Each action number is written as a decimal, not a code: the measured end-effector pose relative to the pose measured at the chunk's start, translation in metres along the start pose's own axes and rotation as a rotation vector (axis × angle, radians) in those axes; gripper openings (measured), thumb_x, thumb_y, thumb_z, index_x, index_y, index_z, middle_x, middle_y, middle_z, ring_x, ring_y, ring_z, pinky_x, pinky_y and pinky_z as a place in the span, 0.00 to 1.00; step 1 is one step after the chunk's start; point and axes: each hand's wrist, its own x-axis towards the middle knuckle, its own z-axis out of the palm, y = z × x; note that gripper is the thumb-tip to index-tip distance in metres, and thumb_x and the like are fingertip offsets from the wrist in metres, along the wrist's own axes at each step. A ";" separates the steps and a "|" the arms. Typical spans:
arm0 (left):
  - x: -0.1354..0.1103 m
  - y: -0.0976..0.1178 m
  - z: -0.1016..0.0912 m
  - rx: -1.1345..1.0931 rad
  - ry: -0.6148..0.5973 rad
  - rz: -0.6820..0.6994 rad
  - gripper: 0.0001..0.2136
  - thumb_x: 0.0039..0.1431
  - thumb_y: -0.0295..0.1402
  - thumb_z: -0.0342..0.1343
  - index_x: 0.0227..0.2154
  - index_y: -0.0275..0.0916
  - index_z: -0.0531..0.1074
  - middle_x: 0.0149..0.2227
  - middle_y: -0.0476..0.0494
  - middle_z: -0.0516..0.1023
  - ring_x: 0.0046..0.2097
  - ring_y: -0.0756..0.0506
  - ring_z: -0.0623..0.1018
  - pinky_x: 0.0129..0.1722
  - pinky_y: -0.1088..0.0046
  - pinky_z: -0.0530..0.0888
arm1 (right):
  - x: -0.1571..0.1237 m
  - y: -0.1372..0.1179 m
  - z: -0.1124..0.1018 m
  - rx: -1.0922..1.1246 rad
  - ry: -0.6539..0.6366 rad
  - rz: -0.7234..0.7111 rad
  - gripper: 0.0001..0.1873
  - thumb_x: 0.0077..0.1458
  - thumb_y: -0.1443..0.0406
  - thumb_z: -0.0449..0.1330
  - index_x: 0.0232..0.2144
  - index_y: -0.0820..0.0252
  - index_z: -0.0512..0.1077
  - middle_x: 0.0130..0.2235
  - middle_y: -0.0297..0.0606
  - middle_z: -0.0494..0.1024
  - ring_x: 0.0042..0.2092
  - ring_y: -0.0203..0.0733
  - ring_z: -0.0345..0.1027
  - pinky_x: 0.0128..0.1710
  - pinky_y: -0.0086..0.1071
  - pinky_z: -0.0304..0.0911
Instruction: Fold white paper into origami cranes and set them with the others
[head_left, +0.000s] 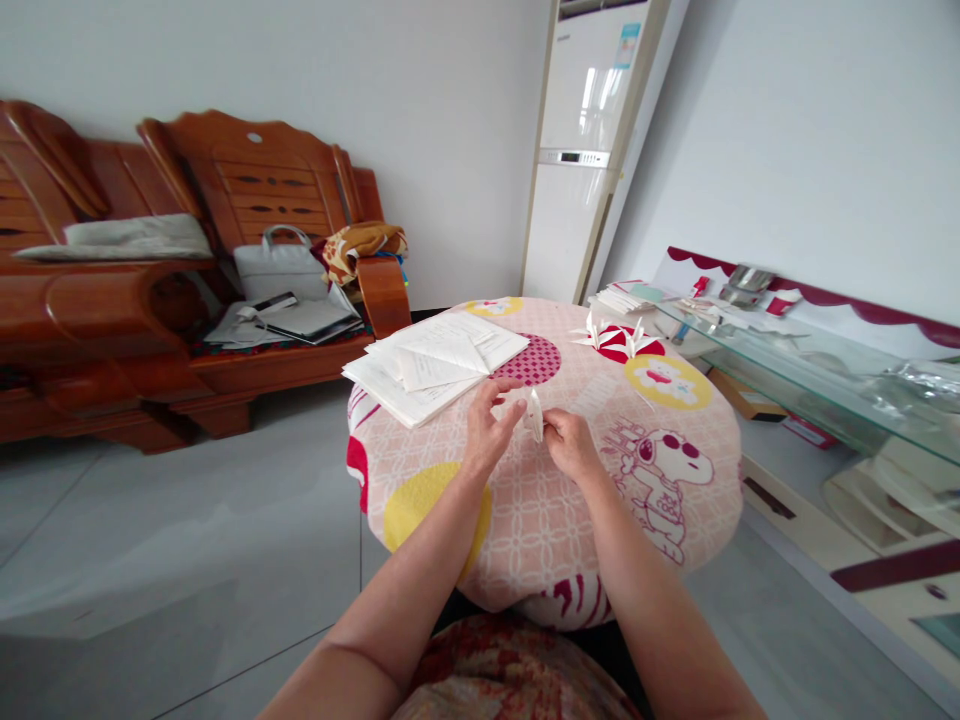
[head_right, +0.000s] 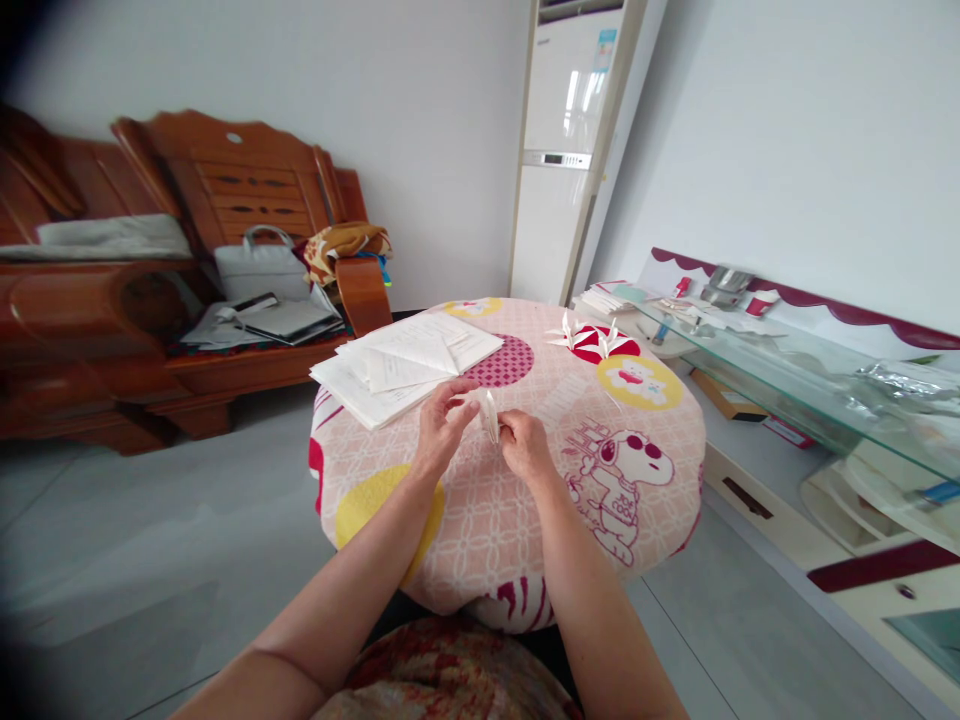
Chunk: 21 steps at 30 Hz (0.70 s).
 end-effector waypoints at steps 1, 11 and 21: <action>0.000 0.001 -0.001 0.073 -0.003 0.081 0.11 0.57 0.36 0.60 0.43 0.41 0.76 0.47 0.41 0.77 0.50 0.41 0.74 0.48 0.65 0.71 | 0.000 0.001 0.001 -0.051 0.008 -0.012 0.13 0.46 0.74 0.49 0.21 0.58 0.71 0.24 0.36 0.73 0.28 0.40 0.64 0.30 0.30 0.55; 0.004 -0.003 -0.006 0.282 -0.102 0.170 0.04 0.58 0.35 0.61 0.32 0.40 0.77 0.43 0.41 0.77 0.49 0.41 0.75 0.52 0.60 0.68 | -0.003 0.004 0.003 -0.334 0.007 -0.077 0.16 0.50 0.78 0.50 0.26 0.59 0.74 0.28 0.40 0.74 0.33 0.44 0.65 0.36 0.33 0.56; 0.006 -0.005 -0.005 0.207 -0.059 0.141 0.08 0.58 0.39 0.60 0.30 0.41 0.76 0.43 0.42 0.79 0.48 0.41 0.76 0.52 0.59 0.69 | -0.001 -0.002 0.004 0.002 0.124 -0.116 0.20 0.52 0.76 0.48 0.39 0.58 0.77 0.42 0.44 0.80 0.47 0.46 0.71 0.50 0.39 0.65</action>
